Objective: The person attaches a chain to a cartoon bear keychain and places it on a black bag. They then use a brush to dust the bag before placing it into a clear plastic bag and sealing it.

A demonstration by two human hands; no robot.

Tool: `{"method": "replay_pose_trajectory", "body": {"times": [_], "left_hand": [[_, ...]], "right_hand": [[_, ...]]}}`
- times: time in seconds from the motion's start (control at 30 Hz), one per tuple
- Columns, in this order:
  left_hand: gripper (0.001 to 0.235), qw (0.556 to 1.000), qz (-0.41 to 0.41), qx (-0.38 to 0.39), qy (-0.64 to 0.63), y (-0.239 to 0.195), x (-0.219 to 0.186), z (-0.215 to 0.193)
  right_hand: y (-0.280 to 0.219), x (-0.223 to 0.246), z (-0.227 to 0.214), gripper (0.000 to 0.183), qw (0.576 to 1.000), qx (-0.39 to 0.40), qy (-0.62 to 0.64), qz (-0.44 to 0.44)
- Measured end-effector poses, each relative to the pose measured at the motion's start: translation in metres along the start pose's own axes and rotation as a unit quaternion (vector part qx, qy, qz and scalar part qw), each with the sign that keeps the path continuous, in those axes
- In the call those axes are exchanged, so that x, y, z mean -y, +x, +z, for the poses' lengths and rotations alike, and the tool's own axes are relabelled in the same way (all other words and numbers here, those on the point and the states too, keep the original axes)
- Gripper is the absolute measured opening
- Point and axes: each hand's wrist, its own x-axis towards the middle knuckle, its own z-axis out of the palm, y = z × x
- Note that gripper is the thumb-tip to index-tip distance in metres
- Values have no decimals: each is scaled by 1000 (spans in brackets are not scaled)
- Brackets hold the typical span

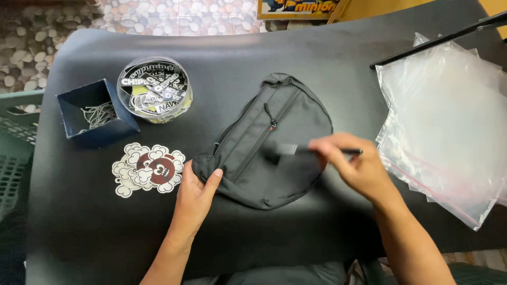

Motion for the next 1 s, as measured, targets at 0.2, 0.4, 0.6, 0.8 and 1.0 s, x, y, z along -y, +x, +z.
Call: {"method": "replay_pose_trajectory", "body": {"times": [0.2,0.4,0.6,0.8,1.0], "left_hand": [[53,1000,-13,-6,6,-2,-2,-3],[51,1000,-13,-7,3,-6,-6,-5],[53,1000,-26,1,-16,-5,-2,-5],[51,1000,-10,15,-9,-8,-2,-8],[44,997,-69,-13,38,-8,-24,-1]], "right_hand": [[15,26,31,17,995,47,45,-81],[47,-20,27,14,993,-83,-52,-67],[34,22,35,18,990,77,111,-32],[51,-38,10,15,968,-168,-163,-91],[42,-22,5,15,984,-87,-139,-76]]}}
